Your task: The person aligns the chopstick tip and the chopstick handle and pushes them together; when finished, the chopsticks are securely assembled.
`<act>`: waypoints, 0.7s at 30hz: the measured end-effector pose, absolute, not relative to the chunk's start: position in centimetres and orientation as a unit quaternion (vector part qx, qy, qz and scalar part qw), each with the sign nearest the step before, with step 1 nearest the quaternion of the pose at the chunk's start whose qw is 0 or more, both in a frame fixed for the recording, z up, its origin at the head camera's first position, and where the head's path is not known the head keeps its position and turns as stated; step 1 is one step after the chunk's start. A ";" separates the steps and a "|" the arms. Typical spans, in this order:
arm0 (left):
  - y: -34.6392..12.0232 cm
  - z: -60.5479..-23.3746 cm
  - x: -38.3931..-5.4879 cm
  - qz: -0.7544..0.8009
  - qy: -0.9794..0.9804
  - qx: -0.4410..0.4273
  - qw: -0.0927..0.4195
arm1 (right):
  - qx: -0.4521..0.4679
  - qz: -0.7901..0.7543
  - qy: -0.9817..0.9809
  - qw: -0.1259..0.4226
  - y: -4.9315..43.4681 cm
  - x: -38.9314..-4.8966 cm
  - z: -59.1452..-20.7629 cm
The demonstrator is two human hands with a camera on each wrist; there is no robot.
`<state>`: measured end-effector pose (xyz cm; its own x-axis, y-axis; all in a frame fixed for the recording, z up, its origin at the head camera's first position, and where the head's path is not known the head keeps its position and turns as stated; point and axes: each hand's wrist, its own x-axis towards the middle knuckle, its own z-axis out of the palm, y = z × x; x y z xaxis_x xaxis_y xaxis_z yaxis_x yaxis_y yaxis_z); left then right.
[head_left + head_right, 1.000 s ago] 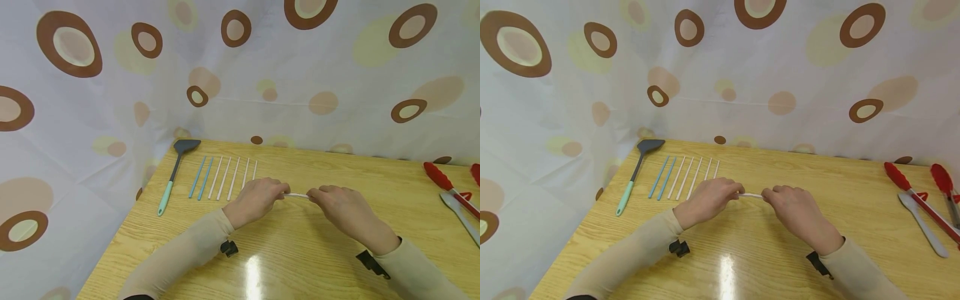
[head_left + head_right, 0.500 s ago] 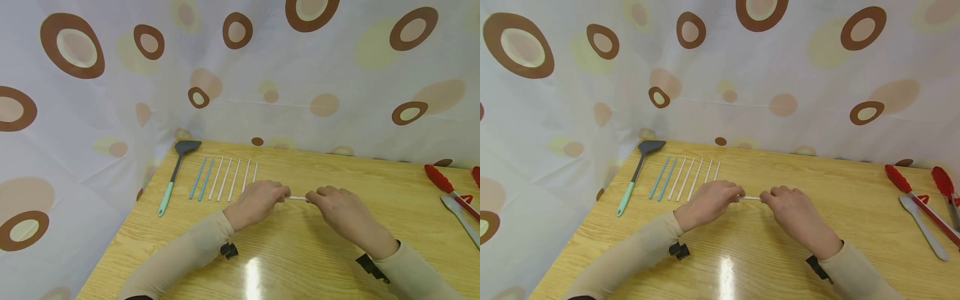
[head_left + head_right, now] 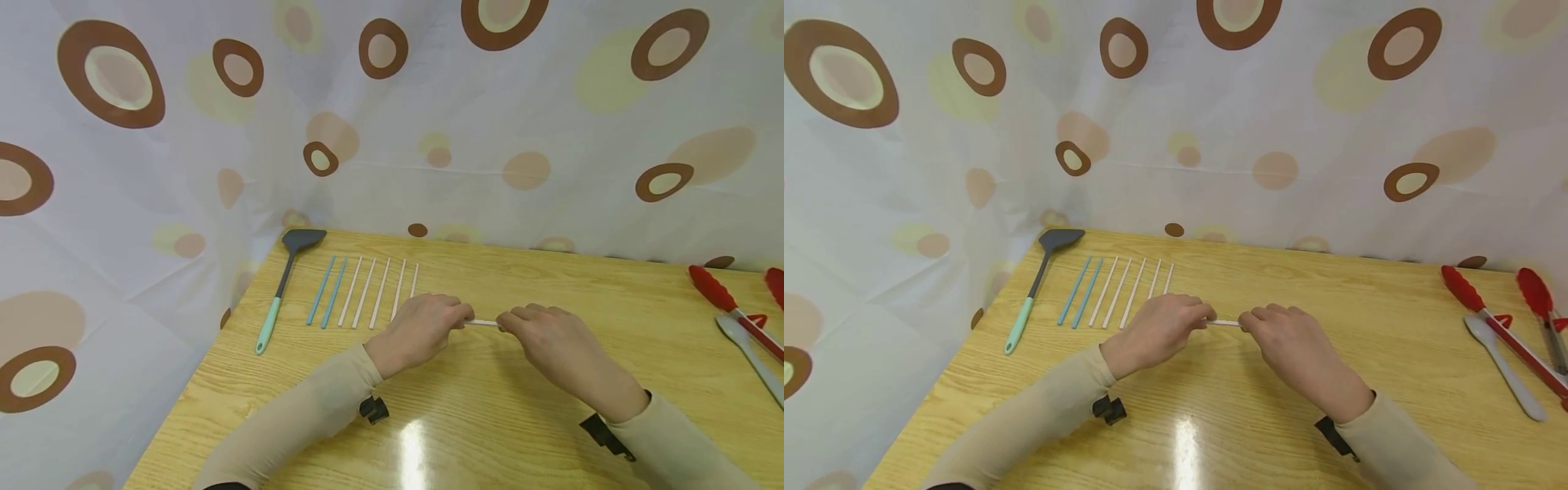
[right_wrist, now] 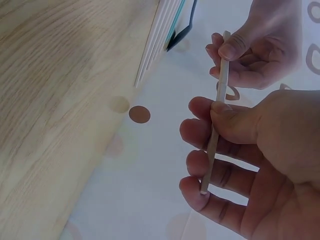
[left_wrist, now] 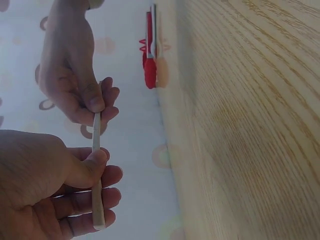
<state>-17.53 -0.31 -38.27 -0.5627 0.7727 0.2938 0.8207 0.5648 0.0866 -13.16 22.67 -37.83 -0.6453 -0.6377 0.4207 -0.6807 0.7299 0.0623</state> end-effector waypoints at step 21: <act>-0.1 -38.9 -17.2 -0.103 -0.880 -0.449 0.115 | 0.363 0.083 -0.912 0.174 22.2 -13.3 -38.2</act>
<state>-17.24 -0.06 -38.89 -0.5700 0.7668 0.2952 0.8142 0.5753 0.0779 -13.28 22.22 -38.22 -0.6759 -0.6333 0.3770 -0.6911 0.7223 -0.0258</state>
